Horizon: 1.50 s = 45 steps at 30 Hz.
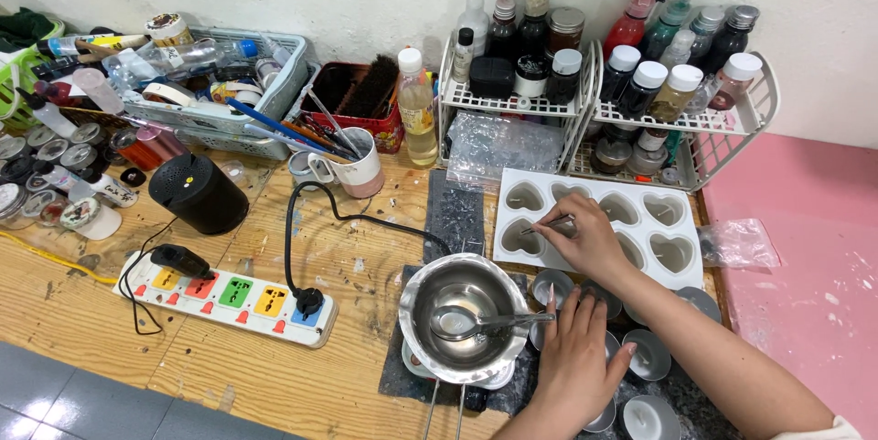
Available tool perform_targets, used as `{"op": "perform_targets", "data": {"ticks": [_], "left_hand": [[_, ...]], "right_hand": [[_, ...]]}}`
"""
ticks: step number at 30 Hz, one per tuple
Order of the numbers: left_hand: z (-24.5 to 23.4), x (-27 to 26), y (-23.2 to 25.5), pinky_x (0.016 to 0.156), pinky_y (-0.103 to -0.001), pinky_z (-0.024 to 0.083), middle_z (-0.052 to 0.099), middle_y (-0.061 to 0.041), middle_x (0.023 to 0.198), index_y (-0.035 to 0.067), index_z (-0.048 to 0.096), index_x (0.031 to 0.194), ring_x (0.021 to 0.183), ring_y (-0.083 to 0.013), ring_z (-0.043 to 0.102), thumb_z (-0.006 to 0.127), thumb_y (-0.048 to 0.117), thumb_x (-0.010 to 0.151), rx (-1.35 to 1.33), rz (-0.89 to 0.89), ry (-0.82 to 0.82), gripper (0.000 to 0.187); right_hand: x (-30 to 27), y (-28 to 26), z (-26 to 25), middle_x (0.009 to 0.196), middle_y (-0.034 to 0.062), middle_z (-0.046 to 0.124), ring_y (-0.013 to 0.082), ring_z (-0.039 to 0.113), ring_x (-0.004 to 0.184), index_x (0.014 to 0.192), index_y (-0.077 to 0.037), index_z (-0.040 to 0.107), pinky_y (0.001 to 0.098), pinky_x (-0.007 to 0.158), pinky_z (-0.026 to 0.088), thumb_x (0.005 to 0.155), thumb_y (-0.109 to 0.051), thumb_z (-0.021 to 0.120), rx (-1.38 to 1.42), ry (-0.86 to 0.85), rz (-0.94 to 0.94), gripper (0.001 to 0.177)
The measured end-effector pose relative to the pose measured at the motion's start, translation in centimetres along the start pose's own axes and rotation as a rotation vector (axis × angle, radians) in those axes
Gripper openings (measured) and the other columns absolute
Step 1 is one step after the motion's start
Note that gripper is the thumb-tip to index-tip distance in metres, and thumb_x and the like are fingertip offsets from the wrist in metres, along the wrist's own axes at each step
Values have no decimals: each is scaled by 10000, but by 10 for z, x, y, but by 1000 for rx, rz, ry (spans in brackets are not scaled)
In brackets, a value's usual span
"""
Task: Placing wicks into candle tins and cleaning heart-shaped candle molds with a tool.
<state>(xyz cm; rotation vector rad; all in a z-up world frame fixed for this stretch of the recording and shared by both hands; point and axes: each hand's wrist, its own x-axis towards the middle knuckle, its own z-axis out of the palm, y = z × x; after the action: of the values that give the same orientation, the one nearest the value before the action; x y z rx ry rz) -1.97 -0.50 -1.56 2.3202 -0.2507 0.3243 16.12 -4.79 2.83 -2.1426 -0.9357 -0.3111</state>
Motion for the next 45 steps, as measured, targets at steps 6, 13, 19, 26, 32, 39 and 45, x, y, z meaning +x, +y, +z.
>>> {"op": "perform_targets", "data": {"ticks": [6,13,19,26,32,39,45], "left_hand": [[1,1,-1,1246,-620,83,442,-327,1522,-143,465,1446,1535,-437,268,588,383,1046,13,-5,-28,672],[1,0,0,1246,-614,122,434,-307,1549,-130,454,1466,1552,-435,261,582,383,1055,-19,-20,-18,670],[-2,0,0,1230,-609,129,420,-324,1554,-129,454,1463,1541,-465,250,594,371,1054,-36,-10,-22,661],[-15,3,11,1246,-600,112,445,-287,1540,-111,474,1431,1518,-443,286,619,346,1034,-3,41,-5,622],[-22,1,27,1257,-588,135,513,-196,1517,-29,567,1400,1507,-394,345,617,282,1026,-60,171,-25,490],[-15,-4,47,1268,-565,210,650,-101,1307,49,685,1247,1363,-316,517,666,183,992,-123,294,-31,289],[6,-11,64,1287,-582,150,676,-60,1115,75,732,1152,1228,-242,588,704,175,952,-22,431,-200,225]], "right_hand": [[0,4,2,871,70,671,281,630,884,827,-70,713,415,782,477,801,-234,843,2,20,-59,211],[-2,5,1,880,68,685,288,628,901,846,-58,714,421,812,469,795,-223,850,-19,-14,-38,220],[-2,-16,-31,871,77,682,262,654,853,853,-54,743,396,758,490,780,-211,873,-22,84,16,216],[-63,-45,-119,1004,90,689,175,681,938,959,-24,721,302,833,540,824,-39,832,165,333,147,175],[-176,-46,-177,1082,105,670,144,663,1023,1035,5,601,260,929,552,921,95,778,261,613,136,229],[-280,-48,-187,1113,136,658,166,680,1035,1103,41,607,273,917,568,938,105,763,77,763,390,236],[-303,-70,-183,1001,93,723,176,718,911,988,-19,721,312,830,571,772,-45,830,-254,510,486,243]]}}
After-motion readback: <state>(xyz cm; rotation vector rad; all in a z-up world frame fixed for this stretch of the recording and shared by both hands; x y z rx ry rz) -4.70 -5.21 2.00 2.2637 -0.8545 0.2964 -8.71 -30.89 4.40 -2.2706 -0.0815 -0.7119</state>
